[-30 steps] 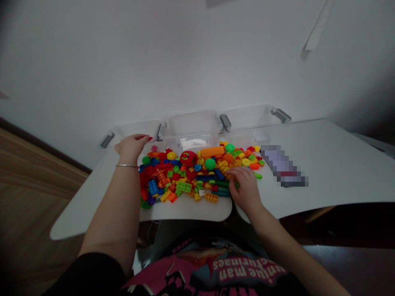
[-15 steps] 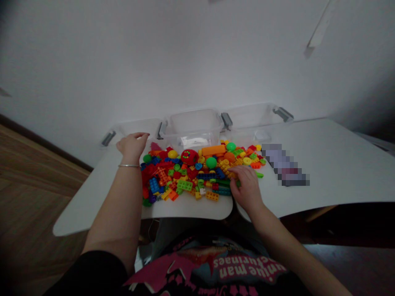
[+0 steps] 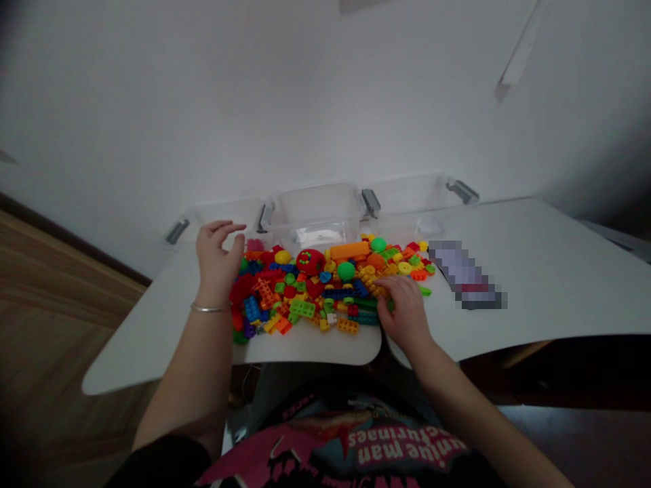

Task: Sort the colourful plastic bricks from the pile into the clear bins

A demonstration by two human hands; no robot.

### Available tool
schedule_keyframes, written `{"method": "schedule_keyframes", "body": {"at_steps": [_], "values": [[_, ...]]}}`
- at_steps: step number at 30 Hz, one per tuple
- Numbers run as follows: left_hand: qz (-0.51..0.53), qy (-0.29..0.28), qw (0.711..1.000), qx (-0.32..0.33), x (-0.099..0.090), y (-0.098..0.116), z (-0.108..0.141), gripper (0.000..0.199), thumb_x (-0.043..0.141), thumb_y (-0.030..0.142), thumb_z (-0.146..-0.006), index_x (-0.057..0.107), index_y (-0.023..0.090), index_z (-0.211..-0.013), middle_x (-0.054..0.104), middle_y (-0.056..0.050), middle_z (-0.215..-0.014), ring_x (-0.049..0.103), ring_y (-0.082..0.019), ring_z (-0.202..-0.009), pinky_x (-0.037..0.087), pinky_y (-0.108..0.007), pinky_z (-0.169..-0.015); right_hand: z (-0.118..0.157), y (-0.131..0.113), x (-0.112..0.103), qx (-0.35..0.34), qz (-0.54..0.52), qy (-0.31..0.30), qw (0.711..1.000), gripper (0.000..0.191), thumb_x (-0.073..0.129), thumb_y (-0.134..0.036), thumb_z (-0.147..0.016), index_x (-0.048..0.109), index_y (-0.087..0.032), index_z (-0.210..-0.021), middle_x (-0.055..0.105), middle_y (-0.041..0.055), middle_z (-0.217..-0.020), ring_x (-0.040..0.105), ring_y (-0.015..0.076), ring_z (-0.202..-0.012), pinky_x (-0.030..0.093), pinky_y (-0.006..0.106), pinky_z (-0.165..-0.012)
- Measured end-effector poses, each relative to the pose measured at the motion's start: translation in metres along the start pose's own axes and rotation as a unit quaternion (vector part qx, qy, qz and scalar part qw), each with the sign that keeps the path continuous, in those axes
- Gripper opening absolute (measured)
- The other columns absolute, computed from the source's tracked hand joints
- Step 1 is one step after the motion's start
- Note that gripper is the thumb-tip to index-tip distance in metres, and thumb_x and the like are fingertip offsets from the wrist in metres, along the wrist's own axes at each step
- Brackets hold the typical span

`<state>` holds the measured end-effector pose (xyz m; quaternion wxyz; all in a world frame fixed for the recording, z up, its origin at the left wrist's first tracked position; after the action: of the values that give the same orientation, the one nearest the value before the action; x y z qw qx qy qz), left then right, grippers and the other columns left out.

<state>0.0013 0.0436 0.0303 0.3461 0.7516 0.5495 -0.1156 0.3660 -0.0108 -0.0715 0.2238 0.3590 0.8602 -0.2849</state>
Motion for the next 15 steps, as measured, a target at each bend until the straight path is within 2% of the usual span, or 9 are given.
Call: {"method": "schedule_keyframes", "body": {"at_steps": [3,5,7,11,15], "values": [[-0.031,-0.06,0.998,-0.018,0.009,0.008,0.019,0.023,0.057,0.032,-0.084,0.074,0.024,-0.097,0.067,-0.006,-0.098,0.06,-0.023,-0.098,0.044,-0.04,-0.097,0.0,0.0,-0.001,0.004,-0.004,0.004,1.0,0.024,0.053,-0.016,-0.084,0.061,-0.021,-0.105,0.069,0.0082,-0.1,0.062,0.0262,-0.097,0.048,0.046,-0.091],[-0.053,-0.128,0.99,-0.03,0.022,0.009,0.031,0.024,0.058,0.033,-0.084,0.074,0.025,-0.099,0.069,-0.006,-0.1,0.061,-0.025,-0.099,0.044,-0.041,-0.096,0.0,0.0,-0.001,0.005,-0.008,0.005,1.0,0.024,0.053,-0.016,-0.083,0.061,-0.021,-0.105,0.07,0.0079,-0.1,0.062,0.0262,-0.097,0.048,0.046,-0.091],[-0.099,-0.172,0.979,-0.047,0.03,0.008,0.041,0.027,0.059,0.036,-0.084,0.074,0.026,-0.103,0.069,-0.008,-0.107,0.06,-0.027,-0.103,0.045,-0.042,-0.095,0.0,0.0,-0.001,0.006,-0.01,0.005,1.0,0.024,0.053,-0.016,-0.083,0.061,-0.021,-0.105,0.07,0.0081,-0.099,0.062,0.0263,-0.097,0.048,0.046,-0.091],[-0.216,-0.194,0.953,-0.088,0.035,0.007,0.051,0.04,0.055,0.046,-0.086,0.07,0.026,-0.118,0.062,-0.014,-0.118,0.057,-0.035,-0.107,0.046,-0.046,-0.088,0.0,0.001,0.0,0.009,-0.008,-0.001,1.0,0.023,0.052,-0.018,-0.084,0.062,-0.022,-0.105,0.07,0.0084,-0.1,0.063,0.0267,-0.097,0.047,0.047,-0.092],[-0.251,-0.216,0.938,-0.099,0.04,0.011,0.054,0.043,0.048,0.045,-0.09,0.067,0.024,-0.122,0.061,-0.018,-0.118,0.056,-0.037,-0.109,0.045,-0.049,-0.087,0.001,0.003,0.001,0.019,-0.01,-0.006,1.0,0.024,0.052,-0.019,-0.084,0.063,-0.022,-0.106,0.07,0.0085,-0.1,0.063,0.0276,-0.098,0.046,0.049,-0.093]]}}
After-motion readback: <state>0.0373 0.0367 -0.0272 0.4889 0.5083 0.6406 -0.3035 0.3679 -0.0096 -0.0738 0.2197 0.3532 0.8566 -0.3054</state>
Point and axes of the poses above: each hand's wrist, its own z-axis away from the middle knuckle, its own x-axis out of the palm, y = z × x, the point moved 8 cm from there along -z, towards the middle knuckle
